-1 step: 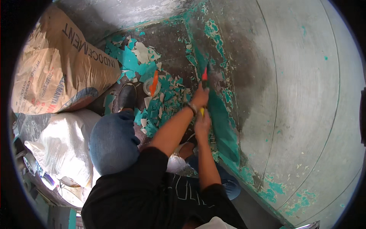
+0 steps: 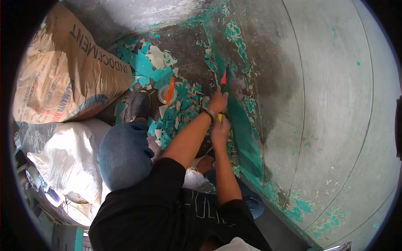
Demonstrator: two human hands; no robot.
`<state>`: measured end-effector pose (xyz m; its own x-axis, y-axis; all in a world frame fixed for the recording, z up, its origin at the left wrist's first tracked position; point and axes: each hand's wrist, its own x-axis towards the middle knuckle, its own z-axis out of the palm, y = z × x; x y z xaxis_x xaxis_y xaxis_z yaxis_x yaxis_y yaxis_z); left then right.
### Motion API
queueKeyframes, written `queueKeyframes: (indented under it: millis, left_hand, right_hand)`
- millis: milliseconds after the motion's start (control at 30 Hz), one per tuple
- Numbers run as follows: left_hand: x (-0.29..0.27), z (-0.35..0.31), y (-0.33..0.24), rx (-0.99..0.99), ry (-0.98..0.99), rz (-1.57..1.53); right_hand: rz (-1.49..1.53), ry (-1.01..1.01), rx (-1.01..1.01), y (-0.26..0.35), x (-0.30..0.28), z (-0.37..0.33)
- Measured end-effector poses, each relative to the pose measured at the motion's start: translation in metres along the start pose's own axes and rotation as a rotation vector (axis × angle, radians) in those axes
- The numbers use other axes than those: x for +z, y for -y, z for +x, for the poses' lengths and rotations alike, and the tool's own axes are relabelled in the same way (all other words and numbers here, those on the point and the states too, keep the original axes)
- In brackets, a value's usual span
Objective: The person scrapes old paint and plaster from a wall and floor corner using a scraper and a hammer.
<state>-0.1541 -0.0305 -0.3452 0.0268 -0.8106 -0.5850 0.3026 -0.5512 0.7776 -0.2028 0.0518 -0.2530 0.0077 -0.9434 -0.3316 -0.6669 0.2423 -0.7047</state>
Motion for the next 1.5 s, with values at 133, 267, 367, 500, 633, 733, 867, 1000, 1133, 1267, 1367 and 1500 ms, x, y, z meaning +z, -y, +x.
queueKeyframes:
  millis: [133,267,367,500,633,733,867,1000,1133,1267,1367,1500]
  left_hand:
    - [0.006,-0.015,-0.01,0.101,0.0,0.093]
    - [0.038,-0.08,-0.029,0.032,0.035,0.03]
    - [0.038,-0.092,-0.052,-0.059,0.131,0.014]
    - [0.022,-0.04,-0.016,0.378,-0.165,0.063]
    - [0.026,-0.046,-0.042,0.157,0.007,0.052]
    - [0.036,-0.041,-0.033,0.119,0.034,0.006]
    - [0.009,0.007,-0.051,0.262,-0.126,0.05]
    - [-0.018,0.025,-0.063,0.108,-0.072,-0.147]
    - [0.005,-0.021,-0.068,0.017,0.101,-0.452]
    - [0.013,-0.051,-0.036,0.153,0.168,-0.568]
    - [0.019,-0.059,-0.03,0.149,0.171,-0.457]
    - [0.02,-0.064,-0.023,0.053,0.049,-0.498]
  right_hand:
    - [0.069,-0.126,0.03,-0.035,0.011,-0.022]
    - [0.087,-0.15,0.032,-0.031,-0.028,-0.069]
    - [0.213,-0.182,0.175,-0.043,-0.037,-0.068]
    - [0.091,-0.172,-0.037,-0.019,-0.008,-0.031]
    - [0.016,-0.241,-0.098,-0.027,-0.02,-0.034]
    - [0.11,-0.175,0.139,-0.021,-0.03,-0.04]
    - [0.053,-0.129,-0.069,0.012,-0.017,0.015]
    - [0.049,-0.068,0.008,0.028,0.003,0.036]
    - [0.098,-0.111,-0.026,-0.028,-0.021,0.011]
    - [0.387,0.033,0.144,-0.018,-0.038,-0.045]
    - [-0.044,-0.14,-0.081,-0.052,-0.041,-0.065]
    - [-0.236,-0.172,-0.112,-0.03,-0.053,-0.083]
